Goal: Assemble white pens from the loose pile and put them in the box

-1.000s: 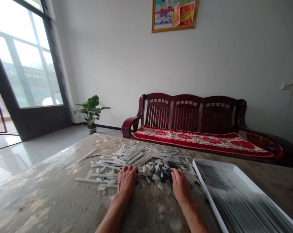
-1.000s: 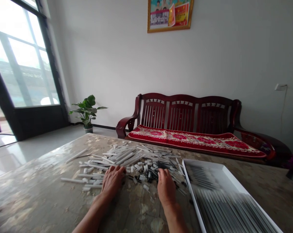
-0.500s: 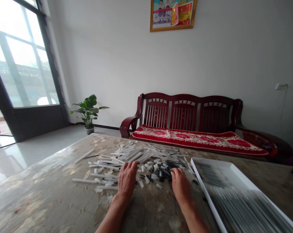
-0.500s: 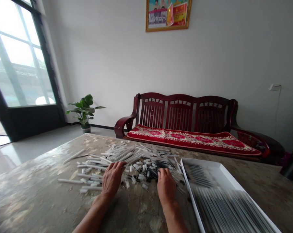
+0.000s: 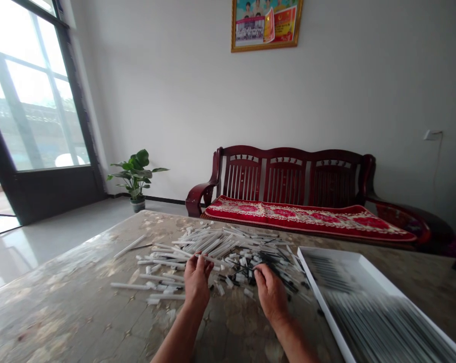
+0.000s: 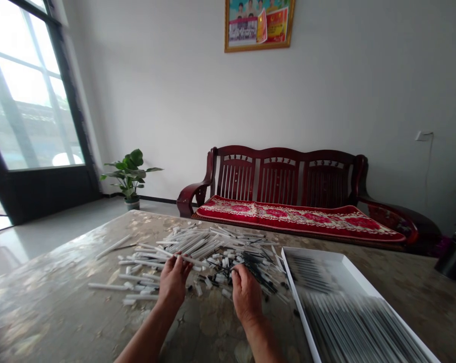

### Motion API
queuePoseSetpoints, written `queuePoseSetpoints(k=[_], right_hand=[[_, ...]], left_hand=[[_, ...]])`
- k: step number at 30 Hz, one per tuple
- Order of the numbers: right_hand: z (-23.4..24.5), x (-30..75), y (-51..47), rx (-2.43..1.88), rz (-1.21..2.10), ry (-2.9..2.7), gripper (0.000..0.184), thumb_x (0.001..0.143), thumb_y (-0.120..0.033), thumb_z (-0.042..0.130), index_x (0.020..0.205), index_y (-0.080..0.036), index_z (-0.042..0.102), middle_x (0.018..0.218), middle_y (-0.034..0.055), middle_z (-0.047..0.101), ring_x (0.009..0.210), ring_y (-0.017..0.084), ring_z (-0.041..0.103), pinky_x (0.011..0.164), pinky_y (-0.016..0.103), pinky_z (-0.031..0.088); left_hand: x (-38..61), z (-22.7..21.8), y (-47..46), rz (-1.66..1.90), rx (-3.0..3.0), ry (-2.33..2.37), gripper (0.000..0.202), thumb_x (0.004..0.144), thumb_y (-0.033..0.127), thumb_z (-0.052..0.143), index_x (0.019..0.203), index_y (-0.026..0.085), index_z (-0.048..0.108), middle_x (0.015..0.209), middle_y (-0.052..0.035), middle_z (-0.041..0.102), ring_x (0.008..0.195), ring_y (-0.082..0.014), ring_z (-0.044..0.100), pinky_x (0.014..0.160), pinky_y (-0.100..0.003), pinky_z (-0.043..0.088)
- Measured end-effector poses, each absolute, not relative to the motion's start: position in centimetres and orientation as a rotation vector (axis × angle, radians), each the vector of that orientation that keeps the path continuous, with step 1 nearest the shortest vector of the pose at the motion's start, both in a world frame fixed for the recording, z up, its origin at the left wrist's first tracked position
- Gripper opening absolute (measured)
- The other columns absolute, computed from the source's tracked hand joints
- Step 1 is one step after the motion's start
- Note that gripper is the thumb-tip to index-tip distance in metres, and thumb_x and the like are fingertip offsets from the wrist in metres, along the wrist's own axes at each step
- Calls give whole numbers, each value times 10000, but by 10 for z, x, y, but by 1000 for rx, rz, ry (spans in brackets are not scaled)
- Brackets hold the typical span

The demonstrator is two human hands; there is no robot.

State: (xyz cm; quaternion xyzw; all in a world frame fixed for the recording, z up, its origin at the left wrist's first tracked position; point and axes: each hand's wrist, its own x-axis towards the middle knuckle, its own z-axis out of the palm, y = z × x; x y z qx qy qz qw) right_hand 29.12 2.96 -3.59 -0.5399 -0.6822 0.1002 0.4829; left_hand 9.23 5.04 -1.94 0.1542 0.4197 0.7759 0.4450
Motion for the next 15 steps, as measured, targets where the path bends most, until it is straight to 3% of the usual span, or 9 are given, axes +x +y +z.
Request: queuePoseSetpoints(k=[15], right_hand=[[-37,298,28,-1268,241,-1616,310,914,-370,391,857,-219,656,821,42,721,763,192,667,702,267,483]], left_hand=[[91,-15,49,1873,245,931,97,908,137,510,843,204,536,787,19,607,660,-63,638,663,-199,543]])
